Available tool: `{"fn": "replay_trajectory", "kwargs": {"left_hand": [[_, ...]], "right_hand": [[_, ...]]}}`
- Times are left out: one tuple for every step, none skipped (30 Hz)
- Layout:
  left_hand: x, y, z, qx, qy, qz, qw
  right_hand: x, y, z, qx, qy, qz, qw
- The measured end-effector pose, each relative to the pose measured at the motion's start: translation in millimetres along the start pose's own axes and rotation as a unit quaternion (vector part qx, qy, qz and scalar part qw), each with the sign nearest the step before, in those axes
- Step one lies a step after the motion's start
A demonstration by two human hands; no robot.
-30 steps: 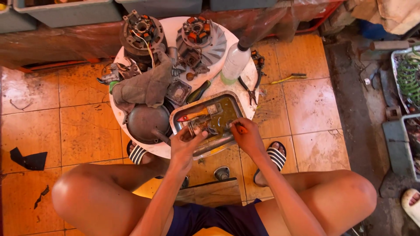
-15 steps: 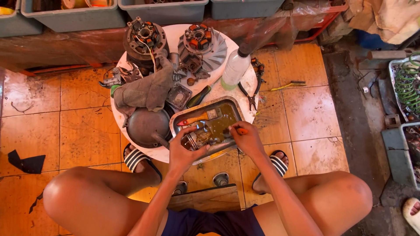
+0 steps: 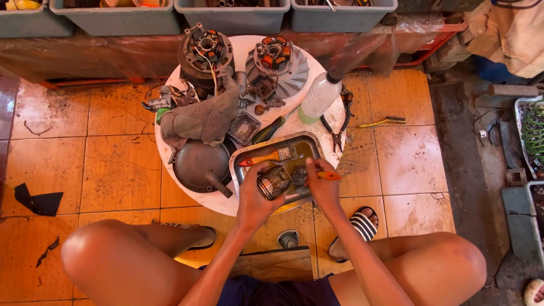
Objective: Cleaning a motorcycle engine component with a brush and solvent
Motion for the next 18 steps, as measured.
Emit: {"fn": "replay_trajectory", "kwargs": {"left_hand": [[-2,1,-1,0.0,0.001,0.001,1.0],[-3,-1,0,-0.004,0.003,-0.009,1.0],[-5,-2,1,-0.008,0.005,-0.019,1.0],[-4,-2,0,-0.012,0.004,-0.019,1.0],[-4,-1,0,-0.013,0.007,-0.028,1.0],[-5,1,-1,-0.012,0.01,-0.037,0.999],[1,3,0,-0.013,0.009,-0.037,0.999],[6,6,0,-0.015,0.015,-0.049,0.999],[10,9,0,-0.017,0.02,-0.061,0.998],[9,11,-1,-0.015,0.021,-0.061,0.998],[7,13,-3,-0.018,0.032,-0.071,0.997],[4,15,-2,-0.02,0.042,-0.082,0.996],[7,16,-1,-0.019,0.042,-0.082,0.996],[8,16,-1,-0.022,0.048,-0.091,0.994],[9,16,-2,-0.025,0.055,-0.101,0.993],[11,17,-1,-0.025,0.055,-0.102,0.993],[12,18,-1,-0.024,0.06,-0.104,0.992],[13,19,1,-0.023,0.065,-0.106,0.992]], "right_hand": [[13,-4,1,-0.001,-0.001,0.0,1.0],[25,-8,2,-0.019,0.014,-0.065,0.998],[36,-12,4,-0.038,0.029,-0.13,0.99],[42,-12,7,-0.034,0.028,-0.13,0.991],[52,-14,11,-0.042,-0.007,-0.161,0.986],[61,-17,15,-0.052,-0.042,-0.192,0.979],[64,-15,19,-0.05,-0.041,-0.192,0.979],[75,-12,24,-0.019,-0.11,-0.206,0.972],[86,-9,31,0.012,-0.178,-0.218,0.96],[87,-7,30,0.01,-0.179,-0.218,0.96],[93,-3,32,0.026,-0.222,-0.185,0.957],[97,2,36,0.043,-0.263,-0.152,0.952],[101,2,37,0.042,-0.262,-0.152,0.952],[105,1,38,0.03,-0.269,-0.147,0.951],[109,1,38,0.018,-0.275,-0.143,0.951],[107,0,36,0.018,-0.275,-0.144,0.95],[104,2,33,0.035,-0.257,-0.147,0.955],[99,2,31,0.053,-0.237,-0.15,0.958]]}}
Point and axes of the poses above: each hand's wrist, its own z-axis away from the middle knuckle, its own y-axis out of the palm, x = y × z, the point moved 6 cm from there along -z, towards the middle knuckle, and after that the axes turned 2 degrees about y, right-handed, at the moved point
